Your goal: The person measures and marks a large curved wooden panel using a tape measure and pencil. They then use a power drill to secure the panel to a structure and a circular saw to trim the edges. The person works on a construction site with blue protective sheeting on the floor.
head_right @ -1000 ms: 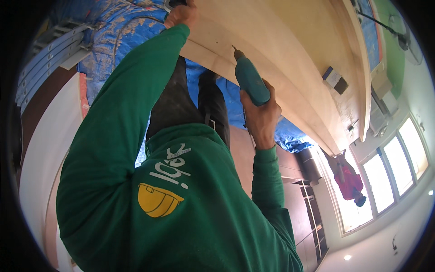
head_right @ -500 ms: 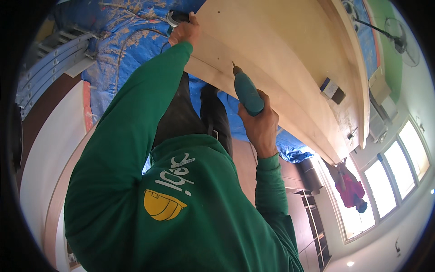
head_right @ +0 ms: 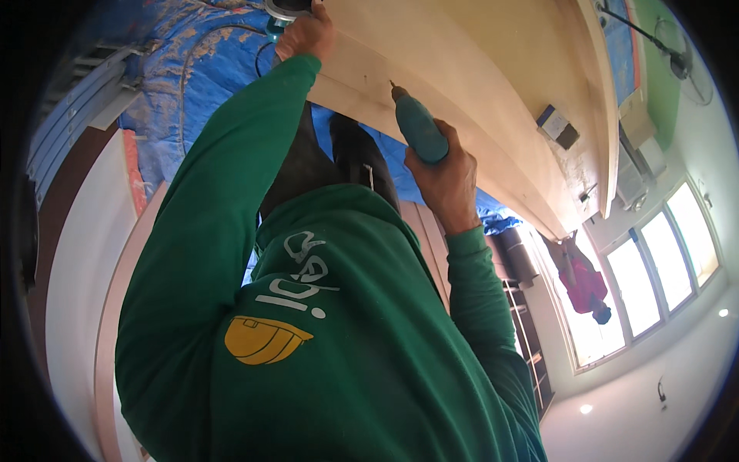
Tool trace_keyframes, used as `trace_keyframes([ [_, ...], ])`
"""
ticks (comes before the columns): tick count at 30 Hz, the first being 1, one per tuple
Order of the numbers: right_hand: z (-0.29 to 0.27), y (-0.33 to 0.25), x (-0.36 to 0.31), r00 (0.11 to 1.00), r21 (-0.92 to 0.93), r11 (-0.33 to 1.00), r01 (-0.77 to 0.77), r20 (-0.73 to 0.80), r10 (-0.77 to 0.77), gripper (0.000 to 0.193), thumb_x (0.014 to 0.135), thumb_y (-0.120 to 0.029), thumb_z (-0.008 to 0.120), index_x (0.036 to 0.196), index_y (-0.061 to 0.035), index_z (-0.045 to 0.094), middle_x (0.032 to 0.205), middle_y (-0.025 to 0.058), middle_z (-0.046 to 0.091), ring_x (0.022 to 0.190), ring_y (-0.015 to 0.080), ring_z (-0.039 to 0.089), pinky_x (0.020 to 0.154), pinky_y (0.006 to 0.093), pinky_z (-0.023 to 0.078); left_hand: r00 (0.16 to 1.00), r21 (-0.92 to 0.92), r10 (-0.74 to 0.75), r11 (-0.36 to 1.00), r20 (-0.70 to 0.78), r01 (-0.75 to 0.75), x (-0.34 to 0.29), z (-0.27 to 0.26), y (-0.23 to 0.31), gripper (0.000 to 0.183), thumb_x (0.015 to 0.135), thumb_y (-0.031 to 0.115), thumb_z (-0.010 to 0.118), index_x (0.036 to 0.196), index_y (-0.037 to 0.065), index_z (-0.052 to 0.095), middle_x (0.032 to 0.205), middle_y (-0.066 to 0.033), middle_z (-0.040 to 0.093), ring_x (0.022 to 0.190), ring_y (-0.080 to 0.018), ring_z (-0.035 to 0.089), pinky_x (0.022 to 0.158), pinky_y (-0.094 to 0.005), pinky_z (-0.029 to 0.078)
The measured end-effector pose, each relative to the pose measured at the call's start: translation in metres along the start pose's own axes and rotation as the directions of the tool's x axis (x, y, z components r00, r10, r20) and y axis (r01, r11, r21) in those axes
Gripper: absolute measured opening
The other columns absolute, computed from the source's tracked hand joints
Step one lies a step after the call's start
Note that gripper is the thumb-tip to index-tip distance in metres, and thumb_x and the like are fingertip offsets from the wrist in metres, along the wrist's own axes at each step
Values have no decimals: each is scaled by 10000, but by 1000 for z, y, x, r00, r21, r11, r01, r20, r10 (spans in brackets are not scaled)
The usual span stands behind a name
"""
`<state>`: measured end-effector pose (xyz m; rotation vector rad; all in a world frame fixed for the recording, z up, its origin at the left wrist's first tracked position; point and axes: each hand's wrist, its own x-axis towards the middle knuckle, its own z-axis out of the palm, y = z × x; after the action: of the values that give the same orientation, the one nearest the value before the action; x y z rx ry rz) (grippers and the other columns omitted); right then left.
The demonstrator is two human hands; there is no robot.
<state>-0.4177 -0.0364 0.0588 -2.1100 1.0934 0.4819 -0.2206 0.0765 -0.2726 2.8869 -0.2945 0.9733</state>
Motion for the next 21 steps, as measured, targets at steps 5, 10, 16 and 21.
trace_keyframes([
  [5, -6, -10, 11, 995, -50, 996, -67, 68, 71, 571, 842, -223, 847, 1340, -19, 656, 1026, 266, 781, 975, 412, 787, 850, 479, 618, 972, -65, -69, 994, 225, 86, -20, 12, -5, 661, 1005, 502, 695, 470, 185, 469, 431, -71, 477, 385, -285, 544, 349, -469, 406],
  [10, -1, -8, 8, 994, -63, 994, -86, 61, 90, 598, 847, -243, 842, 1369, -26, 646, 1046, 274, 779, 987, 431, 778, 860, 487, 615, 939, 40, -155, 988, 308, 149, -17, 5, 6, 697, 1047, 551, 584, 485, 140, 584, 496, -121, 609, 451, -342, 638, 421, -531, 506],
  [16, -1, -7, 10, 993, -93, 992, -81, 72, 88, 602, 845, -252, 847, 1371, -39, 645, 1060, 279, 776, 995, 439, 773, 850, 494, 613, 620, -6, -227, 937, 751, 351, 2, -7, 1, 743, 1064, 599, 512, 560, 91, 710, 615, -181, 709, 573, -390, 719, 541, -560, 575],
  [21, 0, -2, 15, 997, -132, 991, -23, 73, 33, 603, 837, -267, 848, 1364, -53, 647, 1032, 260, 781, 982, 443, 767, 845, 507, 605, 562, 12, -236, 928, 793, 373, 3, -7, 2, 751, 1075, 600, 493, 581, 83, 721, 653, -193, 725, 637, -401, 740, 596, -574, 591],
])
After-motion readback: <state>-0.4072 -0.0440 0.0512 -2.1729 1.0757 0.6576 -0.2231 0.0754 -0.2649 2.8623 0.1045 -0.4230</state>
